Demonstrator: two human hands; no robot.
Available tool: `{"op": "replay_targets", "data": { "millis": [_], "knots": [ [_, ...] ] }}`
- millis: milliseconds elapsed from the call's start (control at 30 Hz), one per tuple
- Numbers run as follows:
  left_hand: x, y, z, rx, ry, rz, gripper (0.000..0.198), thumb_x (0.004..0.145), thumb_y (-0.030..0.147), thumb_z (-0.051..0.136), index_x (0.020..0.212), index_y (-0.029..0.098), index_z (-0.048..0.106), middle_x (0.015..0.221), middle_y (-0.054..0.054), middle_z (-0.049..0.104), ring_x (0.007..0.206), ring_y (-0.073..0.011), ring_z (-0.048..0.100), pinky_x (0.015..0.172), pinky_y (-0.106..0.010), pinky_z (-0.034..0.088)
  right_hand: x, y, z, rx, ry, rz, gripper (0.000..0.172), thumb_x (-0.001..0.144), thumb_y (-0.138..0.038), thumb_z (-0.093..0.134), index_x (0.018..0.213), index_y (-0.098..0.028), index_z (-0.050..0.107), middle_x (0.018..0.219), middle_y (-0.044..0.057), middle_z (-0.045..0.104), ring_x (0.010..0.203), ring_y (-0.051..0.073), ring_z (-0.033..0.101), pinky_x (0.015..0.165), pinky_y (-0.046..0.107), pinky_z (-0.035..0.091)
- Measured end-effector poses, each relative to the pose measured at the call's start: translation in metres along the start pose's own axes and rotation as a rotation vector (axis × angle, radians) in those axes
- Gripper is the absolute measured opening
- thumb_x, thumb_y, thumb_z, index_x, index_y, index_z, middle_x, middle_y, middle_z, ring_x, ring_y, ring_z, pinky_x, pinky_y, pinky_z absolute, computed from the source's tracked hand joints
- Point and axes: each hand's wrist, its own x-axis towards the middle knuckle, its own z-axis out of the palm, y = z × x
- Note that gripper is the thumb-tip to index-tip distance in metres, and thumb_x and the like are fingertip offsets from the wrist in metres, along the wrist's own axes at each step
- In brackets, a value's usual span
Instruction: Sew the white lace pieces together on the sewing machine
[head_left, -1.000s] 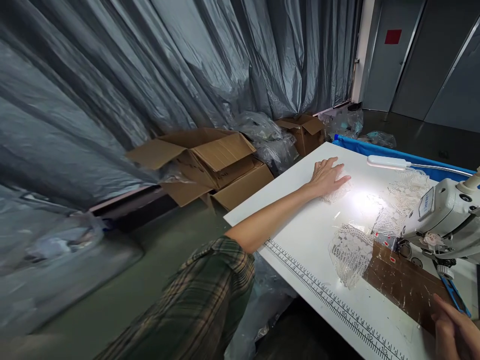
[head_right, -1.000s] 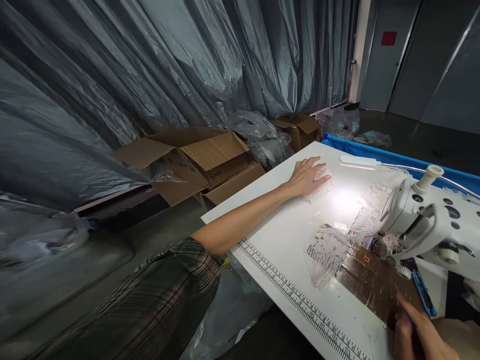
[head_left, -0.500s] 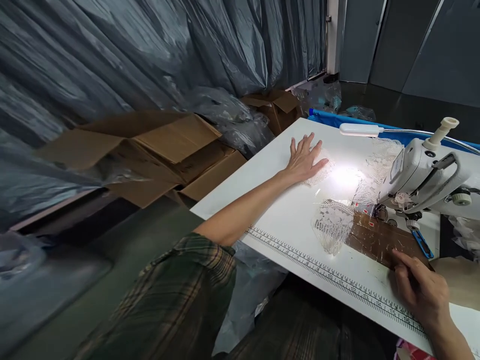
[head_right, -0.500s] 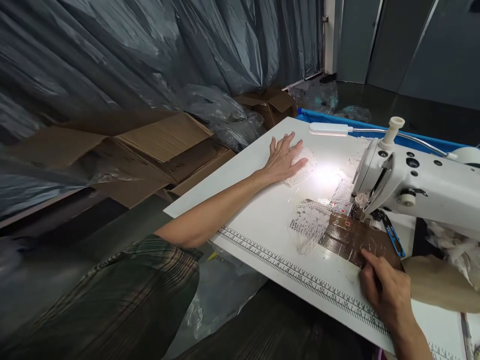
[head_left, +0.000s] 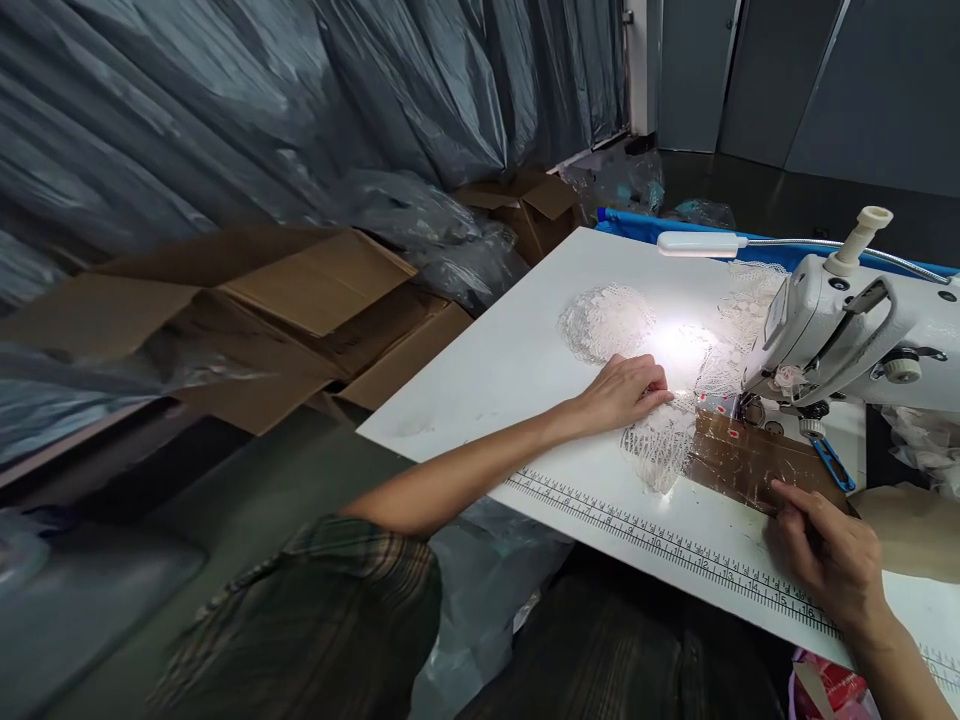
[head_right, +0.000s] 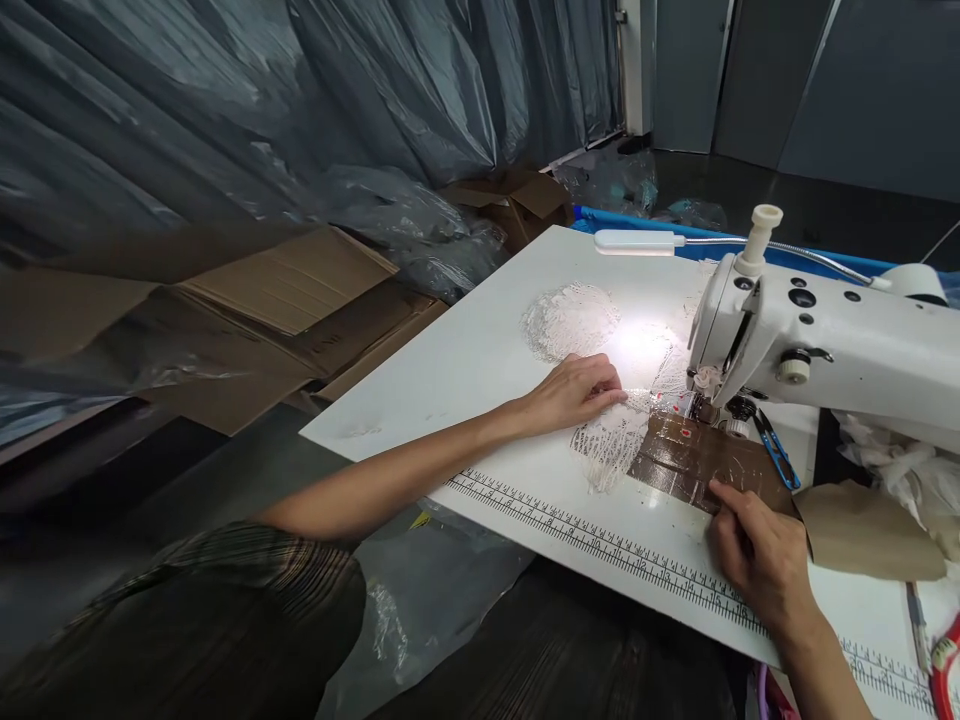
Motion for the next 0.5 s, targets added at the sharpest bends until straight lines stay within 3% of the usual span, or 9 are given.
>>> {"op": "replay_targets", "data": {
  "millis": [133, 200, 267, 367, 433, 500],
  "knots": [
    [-0.001, 0.010, 0.000, 0.000, 0.121, 0.144, 0.032, 0.104, 0.041, 0.053, 0.087, 0.018, 0.065, 0.092, -0.004, 0.066, 0.082, -0.0166, 0.059, 0.085, -0.038, 0.045, 0.002, -0.003, 0.000, 0.037, 0.009, 0.049, 0.030, 0.092, -0.008, 0.052, 0.111, -0.022, 0.071, 0.064, -0.003, 0.069, 0.046, 0.008, 0.059, 0.049, 0.018, 0.051],
    [-0.005, 0.028, 0.001, -0.129, 0.081, 0.272, 0.031, 0.105, 0.039, 0.051, 0.088, 0.017, 0.064, 0.088, -0.003, 0.069, 0.079, -0.0155, 0.062, 0.083, -0.037, 0.049, 0.005, -0.006, 0.000, 0.055, 0.006, 0.085, 0.028, 0.094, -0.012, 0.053, 0.114, -0.021, 0.070, 0.069, 0.000, 0.070, 0.052, 0.010, 0.063, 0.053, 0.020, 0.053],
    [-0.012, 0.050, 0.000, -0.362, -0.043, 0.397, 0.028, 0.107, 0.032, 0.048, 0.090, 0.016, 0.063, 0.083, -0.003, 0.070, 0.072, -0.0124, 0.064, 0.072, -0.029, 0.054, 0.009, -0.009, 0.000, 0.084, -0.027, 0.138, 0.030, 0.095, -0.021, 0.056, 0.122, -0.021, 0.069, 0.089, 0.007, 0.074, 0.075, 0.016, 0.071, 0.067, 0.026, 0.060],
    [-0.023, 0.082, -0.009, -0.598, -0.166, 0.392, 0.013, 0.103, 0.027, 0.055, 0.103, 0.016, 0.063, 0.093, -0.005, 0.073, 0.076, -0.0119, 0.067, 0.066, -0.024, 0.055, 0.017, -0.016, 0.002, 0.215, -0.139, 0.203, 0.045, 0.096, -0.039, 0.058, 0.138, -0.022, 0.061, 0.123, 0.015, 0.069, 0.113, 0.025, 0.067, 0.093, 0.041, 0.059],
    [-0.028, 0.094, -0.019, -0.691, -0.187, 0.336, 0.013, 0.100, 0.026, 0.059, 0.109, 0.018, 0.064, 0.097, -0.005, 0.074, 0.081, -0.0127, 0.070, 0.069, -0.023, 0.056, 0.023, -0.021, 0.003, 0.388, -0.248, 0.263, 0.051, 0.098, -0.047, 0.054, 0.143, -0.023, 0.057, 0.129, 0.015, 0.067, 0.119, 0.025, 0.065, 0.098, 0.042, 0.057],
    [-0.027, 0.096, -0.026, -0.740, -0.190, 0.254, 0.013, 0.098, 0.026, 0.062, 0.108, 0.019, 0.066, 0.100, -0.005, 0.075, 0.086, -0.0140, 0.071, 0.074, -0.025, 0.057, 0.028, -0.025, 0.004, 0.586, -0.377, 0.379, 0.052, 0.098, -0.051, 0.053, 0.141, -0.023, 0.059, 0.121, 0.012, 0.071, 0.111, 0.023, 0.068, 0.094, 0.038, 0.058]
  ]
}}
